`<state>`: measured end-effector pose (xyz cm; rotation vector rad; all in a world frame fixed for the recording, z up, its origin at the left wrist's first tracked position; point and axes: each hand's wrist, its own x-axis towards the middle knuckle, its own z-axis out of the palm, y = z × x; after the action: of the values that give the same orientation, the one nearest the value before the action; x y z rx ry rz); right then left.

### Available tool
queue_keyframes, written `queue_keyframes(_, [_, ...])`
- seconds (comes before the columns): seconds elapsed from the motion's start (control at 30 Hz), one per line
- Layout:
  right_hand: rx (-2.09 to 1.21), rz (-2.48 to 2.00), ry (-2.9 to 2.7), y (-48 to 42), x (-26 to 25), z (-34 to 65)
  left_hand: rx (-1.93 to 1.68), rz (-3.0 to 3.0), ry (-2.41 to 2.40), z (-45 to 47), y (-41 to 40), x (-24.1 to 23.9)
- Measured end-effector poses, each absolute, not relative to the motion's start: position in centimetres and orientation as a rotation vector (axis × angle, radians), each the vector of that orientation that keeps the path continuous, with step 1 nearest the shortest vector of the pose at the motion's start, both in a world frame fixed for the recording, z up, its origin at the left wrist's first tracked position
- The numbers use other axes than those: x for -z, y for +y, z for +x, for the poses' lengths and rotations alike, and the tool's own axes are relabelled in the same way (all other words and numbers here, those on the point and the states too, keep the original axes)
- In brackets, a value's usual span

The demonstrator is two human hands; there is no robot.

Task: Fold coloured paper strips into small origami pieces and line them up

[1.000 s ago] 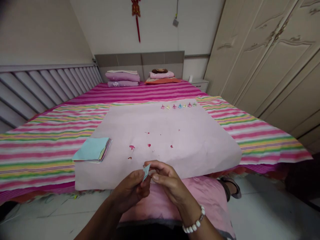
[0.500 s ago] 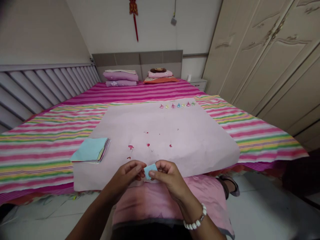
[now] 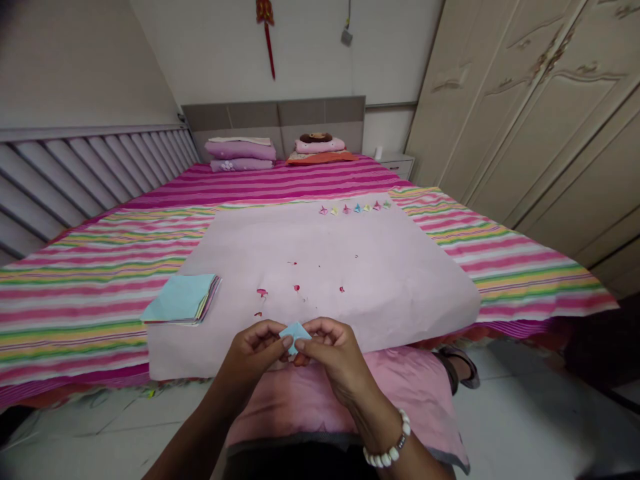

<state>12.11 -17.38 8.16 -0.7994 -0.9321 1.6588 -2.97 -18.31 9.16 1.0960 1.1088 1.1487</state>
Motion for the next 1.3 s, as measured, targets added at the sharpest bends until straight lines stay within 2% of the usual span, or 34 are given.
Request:
queue_keyframes(0.57, [-1.564, -0.633, -0.894, -17.9, -8.7, 12.1, -1.169, 1.152, 0.908, -3.1, -18.6, -10.2])
queue_keyframes(0.83, [-1.461, -0.689, -1.038, -18.2, -8.8, 12.1, -1.092, 1.105, 1.071, -3.1, -18.8, -10.8])
queue_keyframes(1.3, [-1.641, -0.624, -1.066, -18.6, -8.9, 12.7, -1.122, 1.032, 1.049, -3.3, -19.4, -11.6])
